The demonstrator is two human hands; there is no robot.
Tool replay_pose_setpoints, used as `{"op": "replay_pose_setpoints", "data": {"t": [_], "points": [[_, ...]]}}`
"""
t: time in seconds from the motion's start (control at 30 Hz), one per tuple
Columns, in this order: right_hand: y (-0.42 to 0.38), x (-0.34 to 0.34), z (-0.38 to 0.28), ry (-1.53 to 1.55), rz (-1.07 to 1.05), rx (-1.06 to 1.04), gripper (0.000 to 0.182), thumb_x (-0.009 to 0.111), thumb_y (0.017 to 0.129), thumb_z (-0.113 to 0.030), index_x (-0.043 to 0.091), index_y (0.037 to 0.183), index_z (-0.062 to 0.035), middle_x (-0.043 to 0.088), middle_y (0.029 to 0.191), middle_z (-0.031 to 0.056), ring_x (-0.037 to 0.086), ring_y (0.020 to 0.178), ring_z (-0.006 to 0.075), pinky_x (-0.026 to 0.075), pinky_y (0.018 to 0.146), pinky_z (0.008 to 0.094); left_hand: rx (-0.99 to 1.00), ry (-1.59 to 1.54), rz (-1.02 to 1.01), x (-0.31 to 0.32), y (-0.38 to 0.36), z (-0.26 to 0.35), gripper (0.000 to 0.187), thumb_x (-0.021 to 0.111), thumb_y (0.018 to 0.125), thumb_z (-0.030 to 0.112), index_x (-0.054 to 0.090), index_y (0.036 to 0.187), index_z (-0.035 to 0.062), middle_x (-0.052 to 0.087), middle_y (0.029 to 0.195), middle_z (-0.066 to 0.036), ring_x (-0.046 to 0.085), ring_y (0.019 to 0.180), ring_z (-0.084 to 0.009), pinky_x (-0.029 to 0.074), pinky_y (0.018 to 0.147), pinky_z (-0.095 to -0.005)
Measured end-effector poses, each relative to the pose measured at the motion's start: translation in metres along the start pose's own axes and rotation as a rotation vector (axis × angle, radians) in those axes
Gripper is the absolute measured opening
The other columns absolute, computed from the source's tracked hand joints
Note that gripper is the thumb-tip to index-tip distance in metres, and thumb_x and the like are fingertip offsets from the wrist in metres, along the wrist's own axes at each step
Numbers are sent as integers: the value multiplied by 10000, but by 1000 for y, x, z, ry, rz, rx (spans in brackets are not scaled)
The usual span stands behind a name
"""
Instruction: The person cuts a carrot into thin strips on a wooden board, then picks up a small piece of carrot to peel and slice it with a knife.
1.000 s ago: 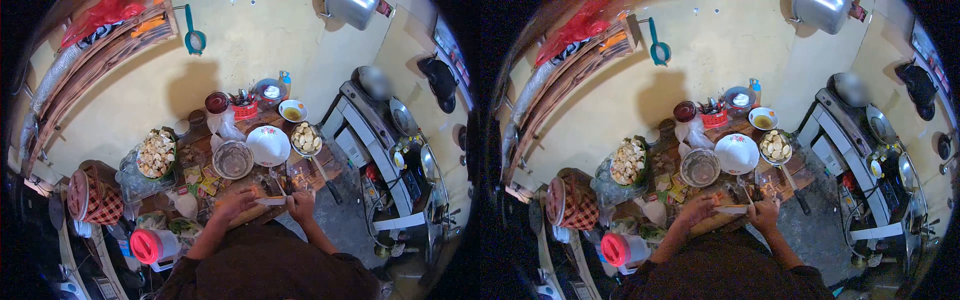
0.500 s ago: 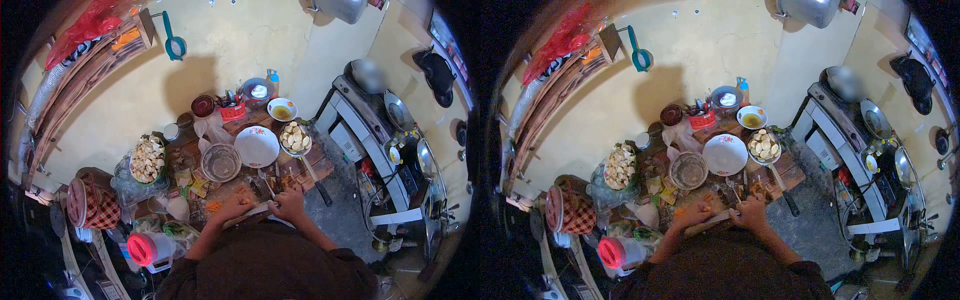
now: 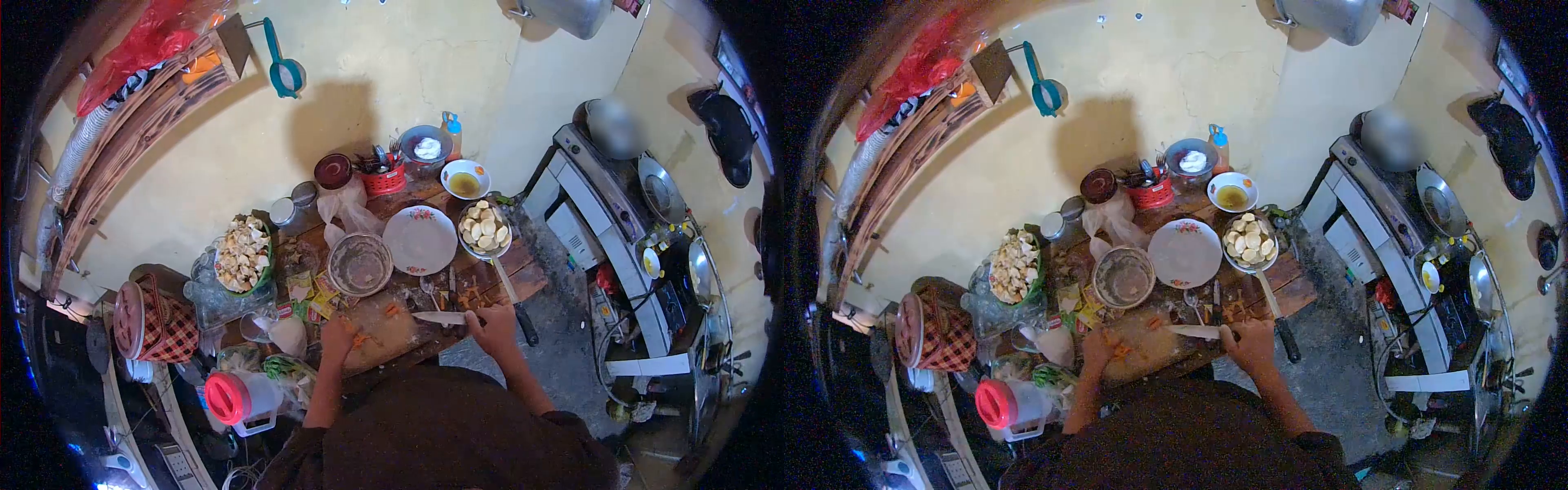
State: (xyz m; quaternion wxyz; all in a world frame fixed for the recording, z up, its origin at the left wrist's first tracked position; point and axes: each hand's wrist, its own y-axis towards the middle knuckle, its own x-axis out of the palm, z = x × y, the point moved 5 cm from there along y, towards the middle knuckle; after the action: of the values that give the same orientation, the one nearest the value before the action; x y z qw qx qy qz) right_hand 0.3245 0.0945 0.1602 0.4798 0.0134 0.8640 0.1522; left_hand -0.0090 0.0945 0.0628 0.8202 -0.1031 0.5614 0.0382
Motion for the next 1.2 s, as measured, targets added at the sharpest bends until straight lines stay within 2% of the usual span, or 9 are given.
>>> {"op": "replay_pose_setpoints", "data": {"t": [0.07,0.1,0.17,0.27,0.4,0.47,0.6,0.67,1.2], "points": [[0,-6,9,14,-30,71,319,548,788,-305,623,634,-35,570,582,124,545,612,284,356,661,421,-174,-532,-34,6,7,3,322,621,772,276,535,967,34,601,825,-149,609,793,-249,476,713,-390],[0,-9,11,11,-26,70,319,548,788,-305,623,634,-35,570,582,124,545,612,284,356,661,421,-170,-535,-34,23,12,0,322,621,772,276,535,967,34,601,825,-149,609,793,-249,476,713,-390],[0,-18,13,93,59,44,252,551,759,-227,594,585,-49,541,553,96,526,584,288,363,628,416,-47,-1977,-673,77,22,21,272,546,849,230,496,1050,54,591,911,-98,590,836,-191,458,786,-360],[4,-40,4,118,171,-89,232,567,725,-218,573,558,-57,518,534,88,514,560,278,363,614,402,-207,-1967,-886,10,-6,126,267,513,873,181,478,1105,53,573,985,-62,568,870,-174,441,844,-347],[12,-68,3,-19,190,-160,214,606,694,-263,596,574,-85,540,527,71,537,553,258,389,620,377,-248,-1919,-986,3,-18,183,286,507,877,151,469,1134,31,574,985,-69,569,879,-180,450,855,-336],[14,-84,11,-1,319,-235,214,614,648,-264,563,533,-91,527,510,71,515,515,248,380,604,363,-231,-1983,-1063,0,-19,204,283,518,867,114,476,1133,29,575,998,-76,572,903,-178,452,860,-329],[17,-102,10,30,374,-231,225,603,608,-250,521,480,-84,498,475,70,485,475,250,350,539,361,-183,-1863,-1084,-19,-24,221,291,532,857,99,483,1133,24,575,1013,-78,578,918,-180,465,844,-327],[17,-102,12,30,397,-229,225,599,608,-244,513,474,-85,490,469,70,480,467,252,346,526,360,-56,-1846,-1139,-15,-25,224,309,536,857,106,480,1148,18,575,1015,-83,582,920,-181,480,821,-319],[23,-81,9,68,309,-214,240,587,623,-209,480,440,-95,466,438,59,490,445,250,354,470,351,-153,-1729,-1026,-32,-27,230,342,575,836,113,485,1149,8,593,983,-95,597,882,-188,503,772,-317]]}}
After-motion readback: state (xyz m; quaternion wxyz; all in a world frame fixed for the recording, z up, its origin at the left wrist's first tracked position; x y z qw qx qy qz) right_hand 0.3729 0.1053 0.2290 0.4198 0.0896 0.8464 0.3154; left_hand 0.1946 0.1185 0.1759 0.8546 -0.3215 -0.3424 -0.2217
